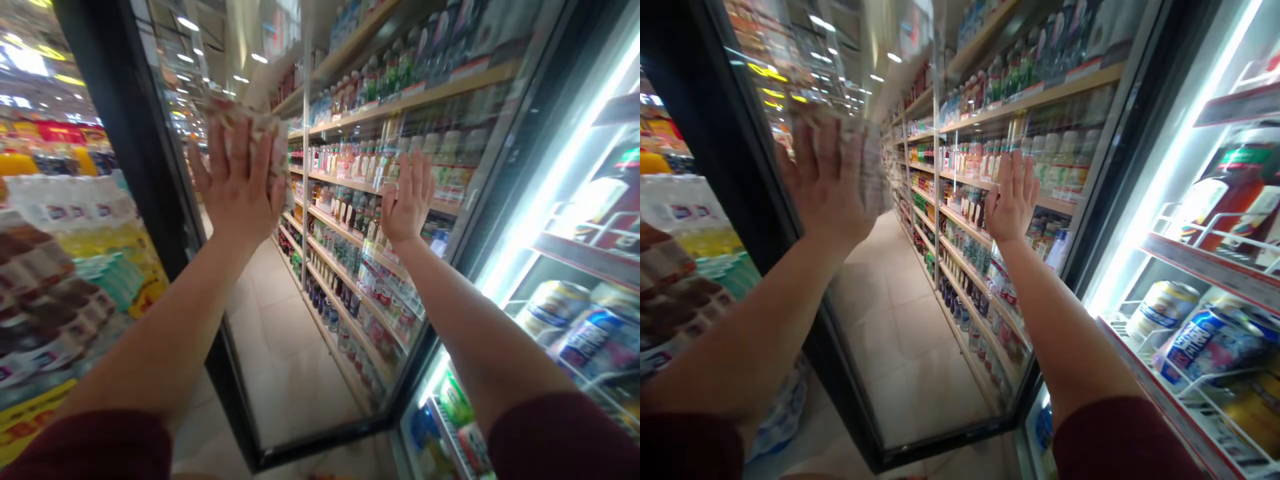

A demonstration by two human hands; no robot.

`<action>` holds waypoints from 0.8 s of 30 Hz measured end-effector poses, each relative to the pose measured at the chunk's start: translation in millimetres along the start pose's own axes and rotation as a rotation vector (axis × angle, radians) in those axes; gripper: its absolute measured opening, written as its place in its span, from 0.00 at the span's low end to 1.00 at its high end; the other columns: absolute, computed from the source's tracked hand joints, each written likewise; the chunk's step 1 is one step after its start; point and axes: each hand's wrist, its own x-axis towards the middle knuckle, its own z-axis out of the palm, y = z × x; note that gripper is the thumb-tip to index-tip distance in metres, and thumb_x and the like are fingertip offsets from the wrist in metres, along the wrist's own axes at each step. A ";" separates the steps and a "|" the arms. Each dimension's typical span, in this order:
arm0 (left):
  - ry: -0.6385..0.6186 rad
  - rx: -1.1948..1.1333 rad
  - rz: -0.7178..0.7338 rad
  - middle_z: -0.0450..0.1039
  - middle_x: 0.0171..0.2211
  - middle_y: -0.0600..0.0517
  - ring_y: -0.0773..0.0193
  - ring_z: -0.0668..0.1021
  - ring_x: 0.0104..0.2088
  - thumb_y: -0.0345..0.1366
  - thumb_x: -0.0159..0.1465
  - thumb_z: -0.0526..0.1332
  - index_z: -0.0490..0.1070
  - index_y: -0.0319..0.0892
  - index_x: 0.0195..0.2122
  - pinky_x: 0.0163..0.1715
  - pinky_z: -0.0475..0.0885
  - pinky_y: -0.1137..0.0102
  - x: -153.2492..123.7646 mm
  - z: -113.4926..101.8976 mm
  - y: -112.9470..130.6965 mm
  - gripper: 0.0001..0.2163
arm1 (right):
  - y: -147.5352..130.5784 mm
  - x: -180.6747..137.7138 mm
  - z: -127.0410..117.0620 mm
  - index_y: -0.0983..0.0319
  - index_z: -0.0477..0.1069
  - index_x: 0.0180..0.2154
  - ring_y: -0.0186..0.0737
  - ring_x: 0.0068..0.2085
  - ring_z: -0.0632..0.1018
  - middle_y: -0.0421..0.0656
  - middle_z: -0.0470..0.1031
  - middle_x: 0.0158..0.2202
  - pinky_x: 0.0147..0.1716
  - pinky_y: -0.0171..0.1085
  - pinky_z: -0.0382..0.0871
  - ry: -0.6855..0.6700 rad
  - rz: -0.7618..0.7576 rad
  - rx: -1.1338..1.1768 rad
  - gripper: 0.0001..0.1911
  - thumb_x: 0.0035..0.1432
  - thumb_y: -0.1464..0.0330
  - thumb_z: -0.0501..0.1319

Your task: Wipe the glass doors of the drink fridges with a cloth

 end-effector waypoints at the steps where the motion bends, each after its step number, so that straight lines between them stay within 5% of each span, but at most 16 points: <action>1: 0.008 -0.003 -0.017 0.33 0.74 0.58 0.48 0.38 0.74 0.48 0.71 0.51 0.43 0.54 0.73 0.71 0.33 0.39 -8.3 2.3 1.8 0.31 | -0.1 0.0 -0.4 0.62 0.54 0.70 0.46 0.74 0.50 0.47 0.53 0.72 0.71 0.56 0.49 -0.001 -0.003 -0.003 0.32 0.67 0.63 0.41; 5: -0.114 -0.073 0.288 0.37 0.74 0.56 0.53 0.36 0.73 0.45 0.71 0.52 0.43 0.56 0.73 0.73 0.31 0.45 -59.3 19.4 20.3 0.30 | -0.7 0.0 -0.9 0.62 0.53 0.70 0.47 0.74 0.50 0.47 0.53 0.72 0.70 0.57 0.48 -0.007 -0.003 -0.019 0.32 0.67 0.64 0.41; 8: -0.217 -0.112 0.467 0.48 0.72 0.61 0.57 0.45 0.73 0.46 0.71 0.54 0.50 0.62 0.71 0.74 0.34 0.51 -63.6 15.8 13.5 0.27 | -0.8 0.1 0.9 0.63 0.53 0.70 0.47 0.74 0.49 0.48 0.52 0.73 0.70 0.56 0.48 -0.014 0.001 -0.018 0.32 0.67 0.64 0.41; 13: -0.072 -0.040 0.128 0.34 0.74 0.63 0.48 0.39 0.74 0.50 0.70 0.50 0.49 0.54 0.72 0.73 0.31 0.45 -18.4 -18.8 -30.7 0.29 | 0.3 -0.1 5.2 0.64 0.54 0.69 0.46 0.74 0.48 0.50 0.53 0.72 0.70 0.57 0.48 0.001 0.001 0.019 0.32 0.66 0.64 0.42; 16: 0.005 0.001 -0.002 0.29 0.74 0.59 0.47 0.37 0.73 0.49 0.71 0.49 0.45 0.49 0.73 0.72 0.36 0.42 -28.5 -17.9 -31.3 0.31 | 0.8 -0.7 5.9 0.64 0.55 0.69 0.46 0.74 0.49 0.49 0.53 0.72 0.70 0.57 0.47 0.011 0.000 0.031 0.32 0.67 0.64 0.42; 20: -0.158 -0.070 0.230 0.41 0.74 0.53 0.45 0.43 0.73 0.48 0.72 0.50 0.54 0.50 0.71 0.71 0.43 0.41 -70.2 3.3 -10.9 0.27 | 0.5 -0.9 4.5 0.65 0.56 0.69 0.48 0.74 0.50 0.50 0.53 0.72 0.71 0.56 0.47 0.012 -0.003 0.035 0.32 0.67 0.63 0.42; 24: -0.229 -0.068 0.366 0.47 0.72 0.57 0.48 0.47 0.73 0.49 0.72 0.53 0.55 0.56 0.69 0.72 0.42 0.42 -56.6 -0.8 -14.2 0.25 | 0.0 -0.2 2.4 0.64 0.55 0.69 0.48 0.74 0.49 0.49 0.53 0.72 0.70 0.58 0.49 -0.012 -0.001 0.038 0.32 0.67 0.63 0.41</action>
